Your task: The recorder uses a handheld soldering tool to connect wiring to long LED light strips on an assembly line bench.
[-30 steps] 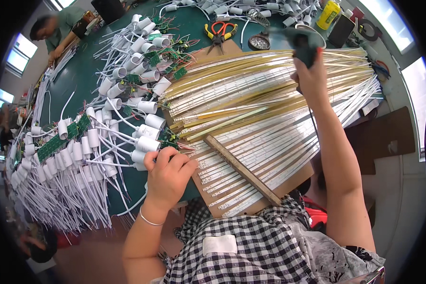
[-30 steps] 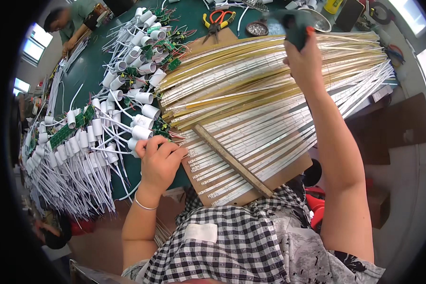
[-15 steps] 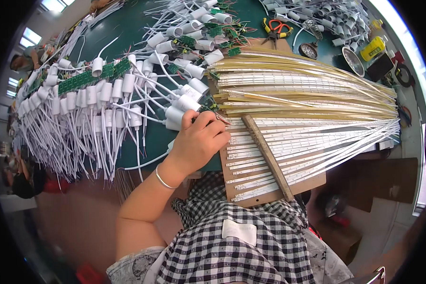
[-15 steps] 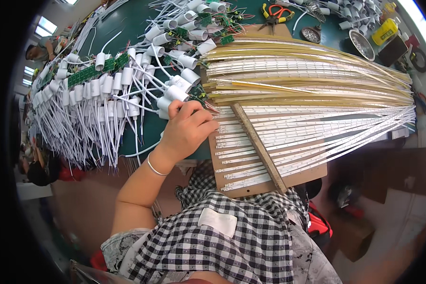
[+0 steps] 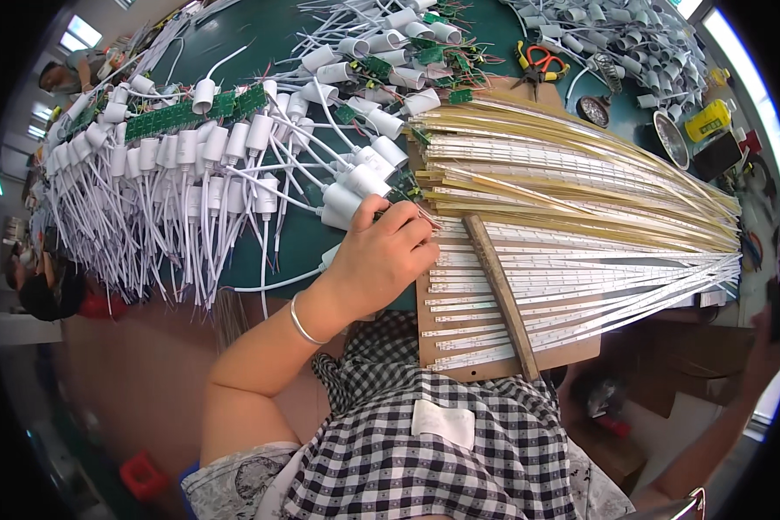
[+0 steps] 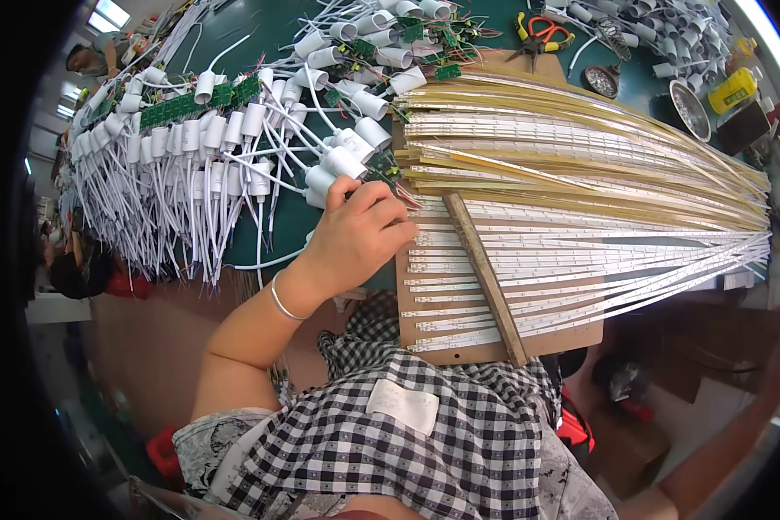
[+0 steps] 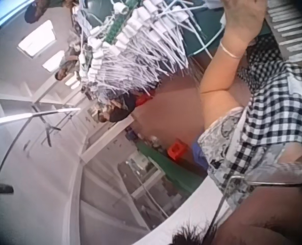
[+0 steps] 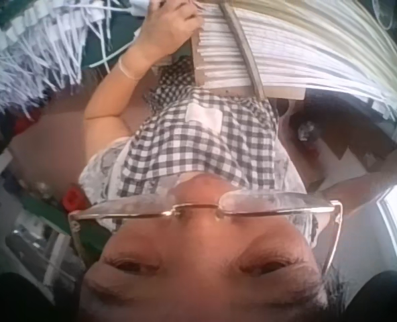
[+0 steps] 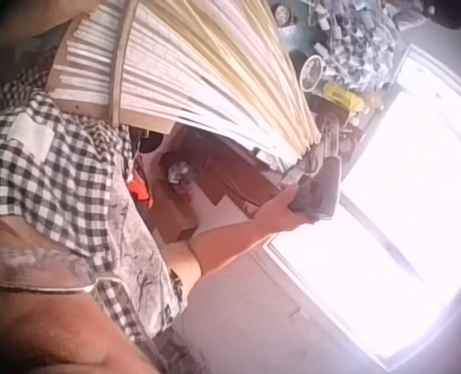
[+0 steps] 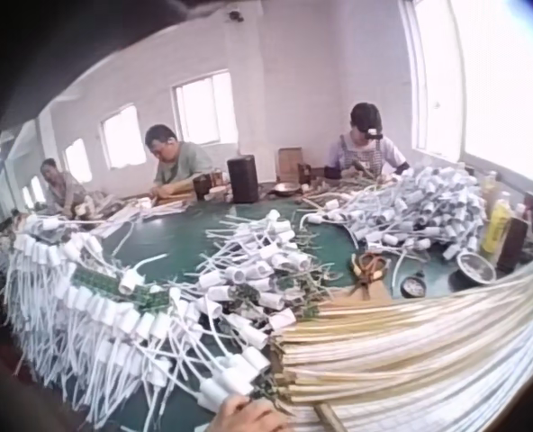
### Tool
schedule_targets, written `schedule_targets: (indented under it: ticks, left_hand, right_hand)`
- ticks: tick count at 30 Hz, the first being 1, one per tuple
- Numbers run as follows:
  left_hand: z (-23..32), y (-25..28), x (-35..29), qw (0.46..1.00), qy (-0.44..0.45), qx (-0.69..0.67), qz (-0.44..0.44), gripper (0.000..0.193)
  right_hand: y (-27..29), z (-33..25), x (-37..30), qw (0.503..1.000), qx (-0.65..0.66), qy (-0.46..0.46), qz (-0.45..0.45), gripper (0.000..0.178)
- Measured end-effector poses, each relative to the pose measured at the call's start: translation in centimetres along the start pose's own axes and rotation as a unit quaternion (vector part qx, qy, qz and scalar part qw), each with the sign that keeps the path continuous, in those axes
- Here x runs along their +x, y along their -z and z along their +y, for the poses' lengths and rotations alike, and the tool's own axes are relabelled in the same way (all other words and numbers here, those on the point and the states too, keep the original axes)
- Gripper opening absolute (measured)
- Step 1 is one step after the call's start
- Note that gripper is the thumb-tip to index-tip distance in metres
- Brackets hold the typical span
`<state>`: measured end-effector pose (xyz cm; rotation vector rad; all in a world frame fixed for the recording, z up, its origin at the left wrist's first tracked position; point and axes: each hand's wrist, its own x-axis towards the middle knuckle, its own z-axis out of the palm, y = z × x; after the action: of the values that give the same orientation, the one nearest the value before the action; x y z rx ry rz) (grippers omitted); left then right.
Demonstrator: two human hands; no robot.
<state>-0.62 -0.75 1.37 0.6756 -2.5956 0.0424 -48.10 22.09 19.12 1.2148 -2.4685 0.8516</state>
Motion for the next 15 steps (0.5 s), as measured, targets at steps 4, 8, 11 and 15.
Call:
schedule_targets:
  ticks: [4, 8, 11, 15]
  left_hand:
    - [-2.4, 2.5, 4.2, 0.999, -0.023, 0.021, 0.018, 0.013]
    - [-11.8, 1.6, 9.8, 0.984, -0.021, 0.161, 0.076, 0.016]
    - [-16.6, -1.7, 10.9, 0.972, -0.035, 0.226, 0.052, 0.012]
    - [-17.0, -3.1, 12.3, 0.967, -0.045, 0.240, 0.071, 0.009]
  right_hand:
    - [-6.8, -1.5, -9.0, 0.993, 0.101, -0.015, -0.053, 0.031]
    - [-8.9, -4.2, -10.2, 0.975, 0.215, -0.042, -0.045, 0.029]
    - [-8.4, -3.5, -9.6, 0.971, 0.235, -0.006, -0.033, 0.031]
    - [-8.4, -2.7, -9.8, 0.969, 0.246, -0.013, -0.008, 0.036]
